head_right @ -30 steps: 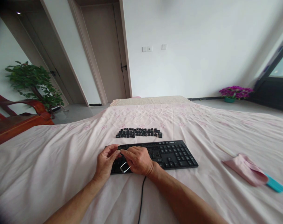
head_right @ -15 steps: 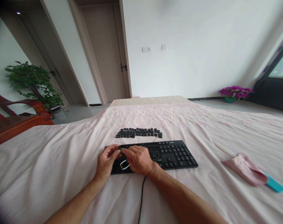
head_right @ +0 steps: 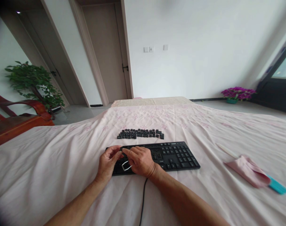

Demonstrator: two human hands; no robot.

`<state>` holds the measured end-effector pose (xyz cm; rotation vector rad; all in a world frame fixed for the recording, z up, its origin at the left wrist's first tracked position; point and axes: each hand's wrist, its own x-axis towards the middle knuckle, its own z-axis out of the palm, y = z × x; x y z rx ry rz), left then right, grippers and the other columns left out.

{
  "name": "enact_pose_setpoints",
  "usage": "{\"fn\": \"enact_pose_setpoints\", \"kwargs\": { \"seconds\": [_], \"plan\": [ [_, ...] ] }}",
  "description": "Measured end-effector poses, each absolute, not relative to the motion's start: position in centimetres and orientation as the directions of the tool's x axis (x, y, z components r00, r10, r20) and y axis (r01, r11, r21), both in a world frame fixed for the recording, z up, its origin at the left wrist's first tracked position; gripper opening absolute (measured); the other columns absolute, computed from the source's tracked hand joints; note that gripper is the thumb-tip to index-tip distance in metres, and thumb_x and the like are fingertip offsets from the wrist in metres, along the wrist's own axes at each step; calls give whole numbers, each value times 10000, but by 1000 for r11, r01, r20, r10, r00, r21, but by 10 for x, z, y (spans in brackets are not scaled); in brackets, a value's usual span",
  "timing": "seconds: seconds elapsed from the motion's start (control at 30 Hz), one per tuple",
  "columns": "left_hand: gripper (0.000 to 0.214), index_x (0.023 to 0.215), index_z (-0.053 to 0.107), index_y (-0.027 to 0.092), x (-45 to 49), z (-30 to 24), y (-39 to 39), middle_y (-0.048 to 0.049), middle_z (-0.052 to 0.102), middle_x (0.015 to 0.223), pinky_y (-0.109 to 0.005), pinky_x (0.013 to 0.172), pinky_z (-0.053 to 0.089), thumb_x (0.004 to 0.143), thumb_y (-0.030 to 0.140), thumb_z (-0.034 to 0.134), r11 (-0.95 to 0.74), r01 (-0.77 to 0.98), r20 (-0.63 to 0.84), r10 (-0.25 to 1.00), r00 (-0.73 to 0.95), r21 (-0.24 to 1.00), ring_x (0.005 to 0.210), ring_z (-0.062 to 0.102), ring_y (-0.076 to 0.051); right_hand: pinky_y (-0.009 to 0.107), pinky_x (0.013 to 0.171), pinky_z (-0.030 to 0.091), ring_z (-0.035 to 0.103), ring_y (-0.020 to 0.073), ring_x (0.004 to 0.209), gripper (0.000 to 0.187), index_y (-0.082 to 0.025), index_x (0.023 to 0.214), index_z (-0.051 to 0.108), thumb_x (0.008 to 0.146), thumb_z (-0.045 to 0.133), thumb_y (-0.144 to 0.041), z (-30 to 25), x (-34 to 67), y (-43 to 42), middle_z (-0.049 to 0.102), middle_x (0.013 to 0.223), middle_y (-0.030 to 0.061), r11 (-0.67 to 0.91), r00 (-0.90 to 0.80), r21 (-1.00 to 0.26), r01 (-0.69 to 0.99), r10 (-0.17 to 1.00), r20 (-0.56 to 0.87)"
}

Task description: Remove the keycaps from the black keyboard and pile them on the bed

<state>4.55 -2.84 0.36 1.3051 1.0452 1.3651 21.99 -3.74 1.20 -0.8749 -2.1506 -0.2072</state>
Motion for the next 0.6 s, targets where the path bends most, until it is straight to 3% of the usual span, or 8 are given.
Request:
{"fn": "enact_pose_setpoints", "kwargs": {
  "seconds": [0.4,0.6],
  "plan": [
    [306,961,654,150,42,2,-27,-35,706,843,-242,686,535,733,348,705,-197,-85,199,980,15,977,710,664,-149,253,632,440,585,140,651,310,-176,1157,599,877,474,-136,9,220,-36,646,737,37,754,-471,-137,642,529,706],
    [288,941,663,154,42,-1,-25,-40,708,855,-250,739,520,729,343,713,-220,-42,221,975,34,975,760,660,-158,249,672,458,609,140,670,245,-185,1112,636,913,499,-228,13,221,-35,671,764,45,729,-381,-267,631,590,711]
  ]
}}
